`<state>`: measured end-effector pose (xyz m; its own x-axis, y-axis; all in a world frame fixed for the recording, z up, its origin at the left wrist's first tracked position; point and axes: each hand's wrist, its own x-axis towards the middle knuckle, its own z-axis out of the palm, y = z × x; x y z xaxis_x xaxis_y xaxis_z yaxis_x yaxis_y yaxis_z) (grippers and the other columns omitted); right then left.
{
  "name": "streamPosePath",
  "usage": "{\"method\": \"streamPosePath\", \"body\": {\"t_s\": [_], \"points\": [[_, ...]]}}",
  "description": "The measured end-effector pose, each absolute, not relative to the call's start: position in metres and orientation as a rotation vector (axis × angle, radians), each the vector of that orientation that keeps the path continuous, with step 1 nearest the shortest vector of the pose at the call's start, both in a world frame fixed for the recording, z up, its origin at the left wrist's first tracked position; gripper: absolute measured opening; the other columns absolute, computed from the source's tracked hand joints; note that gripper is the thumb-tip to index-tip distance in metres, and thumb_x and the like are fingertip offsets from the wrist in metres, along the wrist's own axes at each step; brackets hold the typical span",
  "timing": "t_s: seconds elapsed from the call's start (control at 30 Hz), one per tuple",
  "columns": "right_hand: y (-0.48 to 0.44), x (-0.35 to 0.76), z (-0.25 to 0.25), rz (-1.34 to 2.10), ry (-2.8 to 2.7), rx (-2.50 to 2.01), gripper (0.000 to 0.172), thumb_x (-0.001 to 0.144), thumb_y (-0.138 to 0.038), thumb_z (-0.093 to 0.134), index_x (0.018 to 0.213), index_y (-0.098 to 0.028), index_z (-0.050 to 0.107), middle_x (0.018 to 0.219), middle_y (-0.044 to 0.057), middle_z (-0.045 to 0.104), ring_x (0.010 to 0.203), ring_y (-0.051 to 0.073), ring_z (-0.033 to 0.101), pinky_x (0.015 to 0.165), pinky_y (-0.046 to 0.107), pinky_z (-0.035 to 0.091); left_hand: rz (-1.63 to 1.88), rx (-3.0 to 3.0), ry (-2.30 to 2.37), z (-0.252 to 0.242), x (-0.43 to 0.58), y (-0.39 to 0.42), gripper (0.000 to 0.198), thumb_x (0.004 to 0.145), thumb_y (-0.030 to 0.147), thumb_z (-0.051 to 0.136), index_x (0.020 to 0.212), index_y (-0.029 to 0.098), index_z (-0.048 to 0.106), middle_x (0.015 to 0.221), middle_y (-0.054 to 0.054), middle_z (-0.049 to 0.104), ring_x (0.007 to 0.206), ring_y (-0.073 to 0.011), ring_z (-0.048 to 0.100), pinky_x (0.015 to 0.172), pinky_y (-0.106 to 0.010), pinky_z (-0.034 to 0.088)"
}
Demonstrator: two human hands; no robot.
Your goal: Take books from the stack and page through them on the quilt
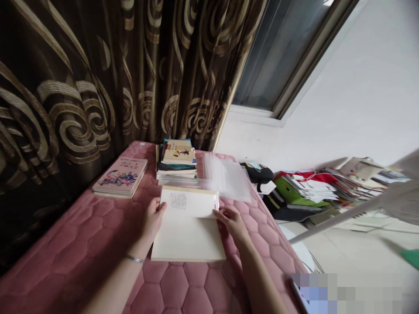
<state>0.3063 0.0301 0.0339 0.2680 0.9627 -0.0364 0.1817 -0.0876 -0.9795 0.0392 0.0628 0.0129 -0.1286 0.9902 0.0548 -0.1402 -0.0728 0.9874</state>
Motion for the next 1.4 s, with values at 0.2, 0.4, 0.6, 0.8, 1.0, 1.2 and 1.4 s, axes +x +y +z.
{"method": "streamPosePath", "body": {"t_s": [0.2,0.4,0.6,0.8,1.0,1.2,1.4], "points": [[0.029,0.304,0.041,0.945,-1.264,-1.468,0.045,0.061,-0.06,0.072,0.056,-0.018,0.058,0.077,0.005,0.066,0.07,0.019,0.057,0.063,0.027,0.042,1.415,1.104,1.165,0.011,0.039,0.064,0.038,0.07,0.048,0.066,0.089,0.019,0.053,0.083,-0.006,0.071,0.076,-0.0223,0.067,0.069,-0.033,0.051],[0.025,0.297,0.05,0.923,-1.263,-1.49,0.045,0.063,-0.063,0.069,0.064,-0.018,0.065,0.074,0.005,0.067,0.074,0.023,0.059,0.066,0.029,0.043,1.428,1.116,1.181,0.01,0.039,0.064,0.037,0.07,0.048,0.066,0.089,0.018,0.054,0.086,-0.008,0.071,0.081,-0.0233,0.067,0.071,-0.033,0.05],[0.021,0.294,0.055,0.931,-1.276,-1.51,0.05,0.062,-0.067,0.067,0.064,-0.018,0.061,0.068,0.003,0.063,0.069,0.02,0.056,0.062,0.027,0.041,1.426,1.129,1.176,0.011,0.038,0.063,0.038,0.071,0.049,0.065,0.09,0.018,0.053,0.085,-0.008,0.071,0.079,-0.0226,0.067,0.071,-0.033,0.05],[0.028,0.291,0.037,0.807,-1.265,-1.497,0.049,0.066,-0.066,0.064,0.06,-0.019,0.054,0.058,-0.001,0.052,0.06,0.016,0.049,0.056,0.025,0.038,1.41,1.121,1.187,0.013,0.038,0.063,0.039,0.07,0.049,0.066,0.09,0.019,0.052,0.085,-0.007,0.072,0.077,-0.022,0.067,0.071,-0.033,0.051],[0.033,0.289,0.025,0.694,-1.257,-1.513,0.049,0.067,-0.067,0.061,0.059,-0.02,0.051,0.057,-0.001,0.05,0.059,0.015,0.046,0.055,0.025,0.036,1.422,1.108,1.209,0.016,0.04,0.061,0.039,0.069,0.05,0.066,0.089,0.019,0.052,0.083,-0.007,0.072,0.078,-0.0223,0.068,0.072,-0.033,0.05],[0.032,0.285,0.028,0.712,-1.194,-1.543,0.051,0.065,-0.069,0.061,0.062,-0.019,0.056,0.061,0.002,0.058,0.06,0.018,0.05,0.056,0.027,0.038,1.426,1.125,1.239,0.019,0.04,0.061,0.036,0.069,0.049,0.065,0.086,0.019,0.053,0.081,-0.006,0.071,0.075,-0.0217,0.067,0.069,-0.032,0.05],[0.03,0.283,0.032,0.717,-1.151,-1.55,0.052,0.062,-0.071,0.061,0.06,-0.019,0.057,0.061,0.003,0.06,0.06,0.019,0.052,0.055,0.027,0.039,1.4,1.134,1.167,0.015,0.036,0.064,0.039,0.067,0.048,0.066,0.09,0.018,0.054,0.082,-0.005,0.07,0.074,-0.0208,0.066,0.068,-0.031,0.05]]}}
